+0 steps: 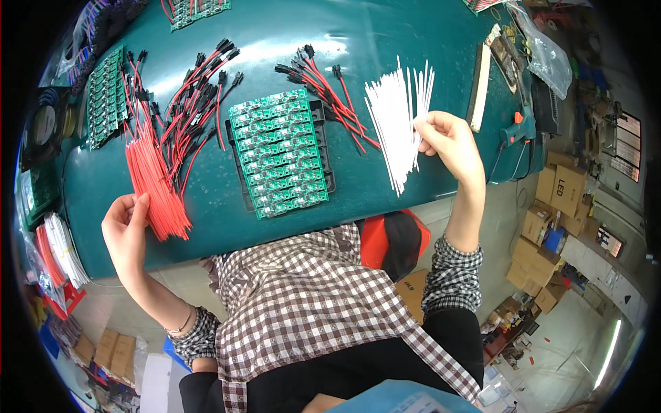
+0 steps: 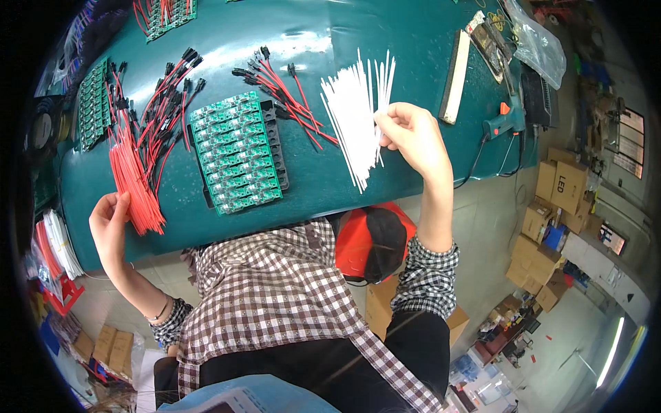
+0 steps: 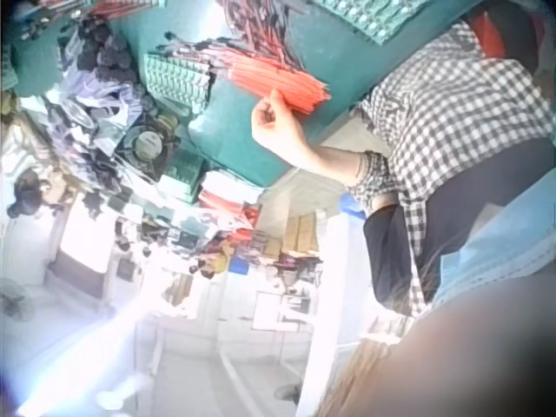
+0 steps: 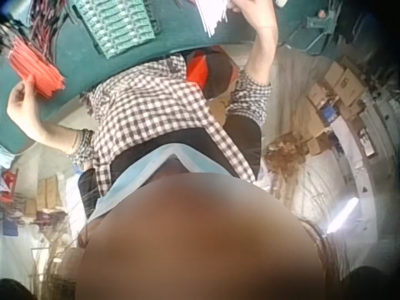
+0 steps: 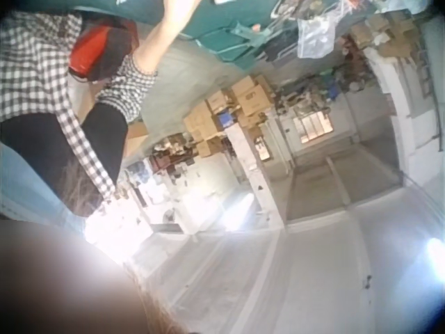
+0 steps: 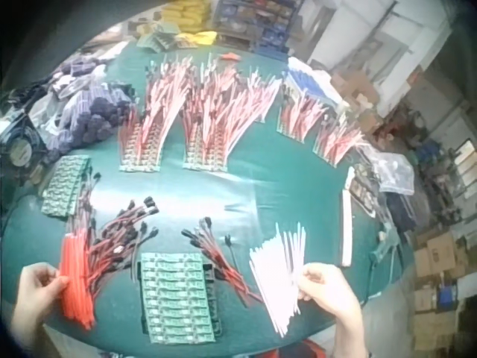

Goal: The person connects bundles of red and white wires into designated black connectors on a series of small green circuit boards by hand.

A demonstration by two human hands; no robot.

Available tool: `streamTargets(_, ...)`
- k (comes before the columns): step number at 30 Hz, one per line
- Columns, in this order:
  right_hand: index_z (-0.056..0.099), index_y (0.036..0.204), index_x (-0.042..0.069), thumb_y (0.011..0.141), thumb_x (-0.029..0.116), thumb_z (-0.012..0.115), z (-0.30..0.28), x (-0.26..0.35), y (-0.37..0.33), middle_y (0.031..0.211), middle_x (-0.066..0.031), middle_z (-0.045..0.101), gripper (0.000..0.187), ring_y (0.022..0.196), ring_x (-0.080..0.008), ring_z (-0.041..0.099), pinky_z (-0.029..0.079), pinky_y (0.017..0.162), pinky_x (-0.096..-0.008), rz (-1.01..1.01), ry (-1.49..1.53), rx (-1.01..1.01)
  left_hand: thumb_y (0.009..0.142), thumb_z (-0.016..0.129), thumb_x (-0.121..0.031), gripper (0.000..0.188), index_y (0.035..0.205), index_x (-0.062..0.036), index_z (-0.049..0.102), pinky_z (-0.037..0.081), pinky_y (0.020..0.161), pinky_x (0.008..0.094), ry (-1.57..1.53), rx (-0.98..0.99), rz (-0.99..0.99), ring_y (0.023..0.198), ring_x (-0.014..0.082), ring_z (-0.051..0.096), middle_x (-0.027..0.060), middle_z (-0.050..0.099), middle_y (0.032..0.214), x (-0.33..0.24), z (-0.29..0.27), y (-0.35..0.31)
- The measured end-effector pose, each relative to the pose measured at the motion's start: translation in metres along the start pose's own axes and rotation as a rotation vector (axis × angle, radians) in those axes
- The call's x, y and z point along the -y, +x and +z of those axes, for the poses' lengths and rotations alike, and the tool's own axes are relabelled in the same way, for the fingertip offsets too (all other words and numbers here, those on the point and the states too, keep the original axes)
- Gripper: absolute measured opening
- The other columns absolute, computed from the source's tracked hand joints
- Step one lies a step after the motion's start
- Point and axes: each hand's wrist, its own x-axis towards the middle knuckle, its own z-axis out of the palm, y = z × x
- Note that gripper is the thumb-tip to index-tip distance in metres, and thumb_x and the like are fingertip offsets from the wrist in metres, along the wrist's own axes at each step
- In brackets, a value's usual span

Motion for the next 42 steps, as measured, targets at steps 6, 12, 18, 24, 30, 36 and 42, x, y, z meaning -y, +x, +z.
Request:
streamTargets(6, 0.061, 0.112, 0.002, 0.093, 0.015, 0.061, 0.004, 0.005, -0.005, 0.085, 0.0001, 0.064, 0.023, 0.068, -0.0056, 0.057, 0.048, 0.062, -0.0199, -0.064, 0.199, 0.014, 0.094, 0.064, -0.015, 0.015, 0.09, -0.0013, 0.063, 0.034, 0.054, 0.0168, -0.128, -0.024, -0.052, 0.06, 0.0004, 0.045, -0.0023, 0.063, 0.074, 0.004, -0.005, -0.009)
streamTargets(12, 0.063, 0.107, 0.002, 0.097, 0.018, 0.06, 0.001, 0.004, -0.005, 0.084, 0.0001, 0.061, 0.019, 0.065, -0.0026, 0.053, 0.046, 0.056, -0.0177, -0.118, 0.217, -0.128, 0.095, 0.063, -0.011, 0.013, 0.102, 0.0, 0.064, 0.041, 0.059, 0.0161, -0.29, -0.111, -0.04, 0.066, 0.0015, 0.053, 0.0035, 0.07, 0.086, -0.001, -0.016, -0.022)
streamTargets(18, 0.058, 0.114, -0.003, 0.098, 0.011, 0.057, 0.001, 0.016, -0.019, 0.094, -0.0091, 0.064, 0.022, 0.073, -0.0079, 0.06, 0.054, 0.064, -0.0225, -0.436, 0.262, -0.592, 0.094, 0.061, -0.004, 0.021, 0.112, 0.0078, 0.064, 0.052, 0.083, 0.0264, -0.256, -0.345, 0.215, 0.095, 0.0173, 0.066, 0.0161, 0.068, 0.109, -0.019, -0.017, -0.048)
streamTargets(24, 0.058, 0.112, -0.005, 0.098, 0.009, 0.056, 0.02, -0.001, -0.012, 0.098, -0.0106, 0.064, 0.02, 0.082, -0.0129, 0.065, 0.057, 0.072, -0.0258, -0.456, 0.197, -0.65, 0.091, 0.056, 0.009, 0.022, 0.112, 0.0092, 0.063, 0.056, 0.086, 0.0367, -0.444, -0.339, 0.469, 0.095, 0.0262, 0.068, 0.0195, 0.069, 0.104, -0.05, 0.03, -0.066)
streamTargets(30, 0.063, 0.11, -0.003, 0.096, 0.009, 0.06, 0.026, -0.01, -0.005, 0.097, -0.0063, 0.066, 0.019, 0.078, -0.0096, 0.064, 0.055, 0.067, -0.0225, -0.366, 0.185, -0.688, 0.089, 0.06, 0.01, 0.018, 0.106, 0.0088, 0.066, 0.056, 0.084, 0.032, -0.277, -0.156, 0.585, 0.095, 0.0218, 0.068, 0.0169, 0.07, 0.102, -0.049, 0.095, -0.042)
streamTargets(36, 0.069, 0.107, -0.002, 0.092, 0.009, 0.066, 0.032, 0.051, -0.023, 0.095, -0.0074, 0.071, 0.019, 0.072, -0.005, 0.061, 0.044, 0.058, -0.0163, -0.437, 0.185, -0.627, 0.093, 0.055, 0.008, 0.018, 0.11, 0.0108, 0.06, 0.055, 0.084, 0.0287, -0.502, -0.057, 0.379, 0.095, 0.0206, 0.068, 0.0189, 0.069, 0.103, -0.097, 0.079, -0.043)
streamTargets(42, 0.067, 0.105, -0.007, 0.092, 0.005, 0.064, 0.086, 0.103, -0.006, 0.102, -0.0121, 0.069, 0.018, 0.086, -0.0165, 0.068, 0.053, 0.076, -0.0243, -0.376, 0.555, 0.06, 0.091, 0.062, 0.005, 0.014, 0.104, 0.0063, 0.064, 0.055, 0.081, 0.0242, -0.649, 0.109, 0.38, 0.09, 0.0147, 0.068, 0.0118, 0.07, 0.101, -0.13, 0.093, -0.021)
